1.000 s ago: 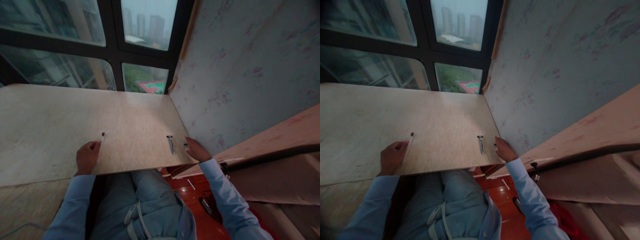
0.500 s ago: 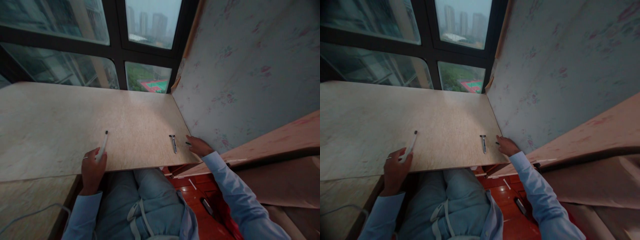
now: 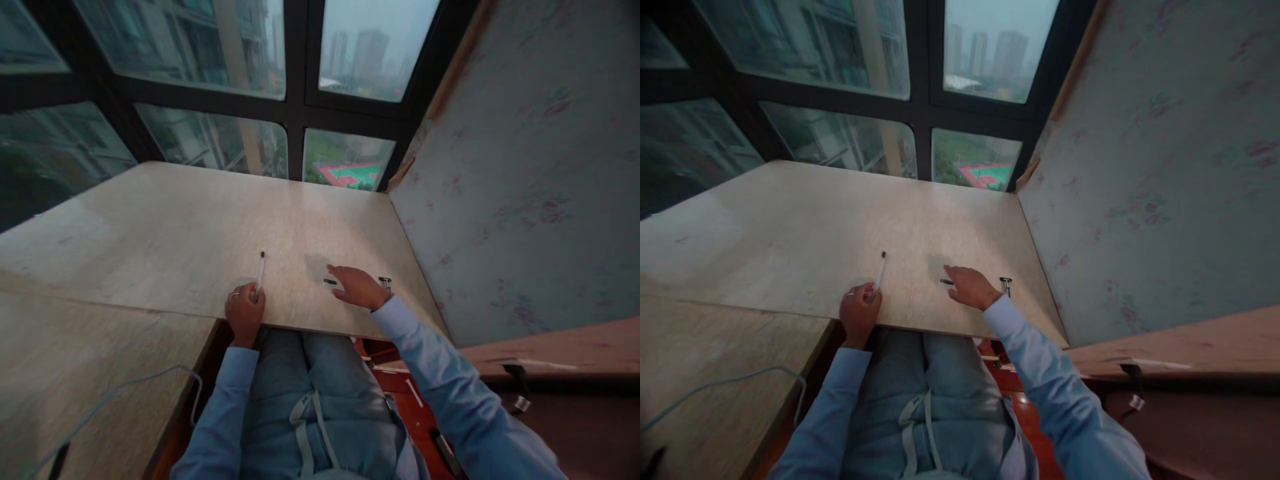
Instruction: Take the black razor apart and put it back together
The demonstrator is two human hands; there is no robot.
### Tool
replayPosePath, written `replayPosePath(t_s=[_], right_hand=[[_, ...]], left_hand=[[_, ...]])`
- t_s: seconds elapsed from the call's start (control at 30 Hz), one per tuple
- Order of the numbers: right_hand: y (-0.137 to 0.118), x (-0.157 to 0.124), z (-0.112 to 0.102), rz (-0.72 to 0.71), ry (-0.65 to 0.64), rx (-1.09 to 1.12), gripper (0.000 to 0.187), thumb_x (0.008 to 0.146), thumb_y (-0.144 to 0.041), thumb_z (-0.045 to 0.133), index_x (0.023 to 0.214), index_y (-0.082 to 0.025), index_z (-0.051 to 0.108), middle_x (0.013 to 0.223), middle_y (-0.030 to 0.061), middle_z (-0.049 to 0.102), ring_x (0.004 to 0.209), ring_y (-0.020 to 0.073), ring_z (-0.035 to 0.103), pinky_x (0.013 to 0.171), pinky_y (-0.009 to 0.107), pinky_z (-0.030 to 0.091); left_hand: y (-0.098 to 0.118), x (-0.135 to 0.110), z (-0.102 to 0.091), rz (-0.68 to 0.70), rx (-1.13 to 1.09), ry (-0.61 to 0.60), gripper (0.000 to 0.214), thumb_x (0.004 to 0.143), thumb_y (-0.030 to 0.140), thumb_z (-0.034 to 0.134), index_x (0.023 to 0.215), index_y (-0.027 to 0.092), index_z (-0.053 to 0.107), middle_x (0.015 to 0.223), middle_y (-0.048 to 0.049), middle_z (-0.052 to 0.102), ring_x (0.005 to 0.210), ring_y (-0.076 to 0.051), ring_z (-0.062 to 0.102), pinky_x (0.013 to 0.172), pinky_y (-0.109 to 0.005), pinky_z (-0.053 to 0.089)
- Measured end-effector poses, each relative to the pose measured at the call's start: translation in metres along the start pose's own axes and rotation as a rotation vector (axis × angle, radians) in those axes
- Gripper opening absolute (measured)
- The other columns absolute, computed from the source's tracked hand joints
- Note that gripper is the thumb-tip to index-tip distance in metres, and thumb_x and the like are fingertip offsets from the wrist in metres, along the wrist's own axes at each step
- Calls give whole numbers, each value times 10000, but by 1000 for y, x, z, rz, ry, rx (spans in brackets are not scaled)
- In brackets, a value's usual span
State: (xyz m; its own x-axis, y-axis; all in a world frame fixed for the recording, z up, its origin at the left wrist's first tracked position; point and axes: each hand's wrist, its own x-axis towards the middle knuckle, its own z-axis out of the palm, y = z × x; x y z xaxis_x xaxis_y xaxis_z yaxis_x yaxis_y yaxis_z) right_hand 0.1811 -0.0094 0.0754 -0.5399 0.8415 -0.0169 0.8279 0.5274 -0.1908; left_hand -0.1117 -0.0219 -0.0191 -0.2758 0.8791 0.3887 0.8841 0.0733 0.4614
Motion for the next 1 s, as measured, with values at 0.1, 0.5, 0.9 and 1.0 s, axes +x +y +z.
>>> replayPosePath(t_s=[0.1,0.5,0.9,1.0], right_hand=[[-27,49,21,-52,-78,19,603,832,-224,612,1401,-98,457,1397,181,529,1263,282,532,1027,382,437],[-61,122,52,-114,-16,45,509,841,-223,631,1329,-132,521,1299,167,609,1193,275,574,975,388,456],[30,-31,51,285,510,311,387,859,-270,534,1229,-169,584,1087,119,647,866,219,641,844,407,526],[58,-75,51,486,569,278,389,833,-303,544,1177,-130,600,1021,127,639,768,207,620,792,386,515]], left_hand=[[-1,-3,2,8,5,35,292,834,327,507,973,146,689,917,-124,691,870,-273,600,792,-377,422],[0,-9,4,-11,-18,103,255,849,256,510,1007,147,677,965,-118,696,903,-274,586,805,-376,410],[1,-12,0,-3,-21,100,283,847,307,524,1027,144,669,973,-121,694,920,-279,598,824,-380,424],[0,-11,0,-20,-53,90,304,828,321,544,1041,139,659,946,-125,689,903,-280,605,828,-394,438]])
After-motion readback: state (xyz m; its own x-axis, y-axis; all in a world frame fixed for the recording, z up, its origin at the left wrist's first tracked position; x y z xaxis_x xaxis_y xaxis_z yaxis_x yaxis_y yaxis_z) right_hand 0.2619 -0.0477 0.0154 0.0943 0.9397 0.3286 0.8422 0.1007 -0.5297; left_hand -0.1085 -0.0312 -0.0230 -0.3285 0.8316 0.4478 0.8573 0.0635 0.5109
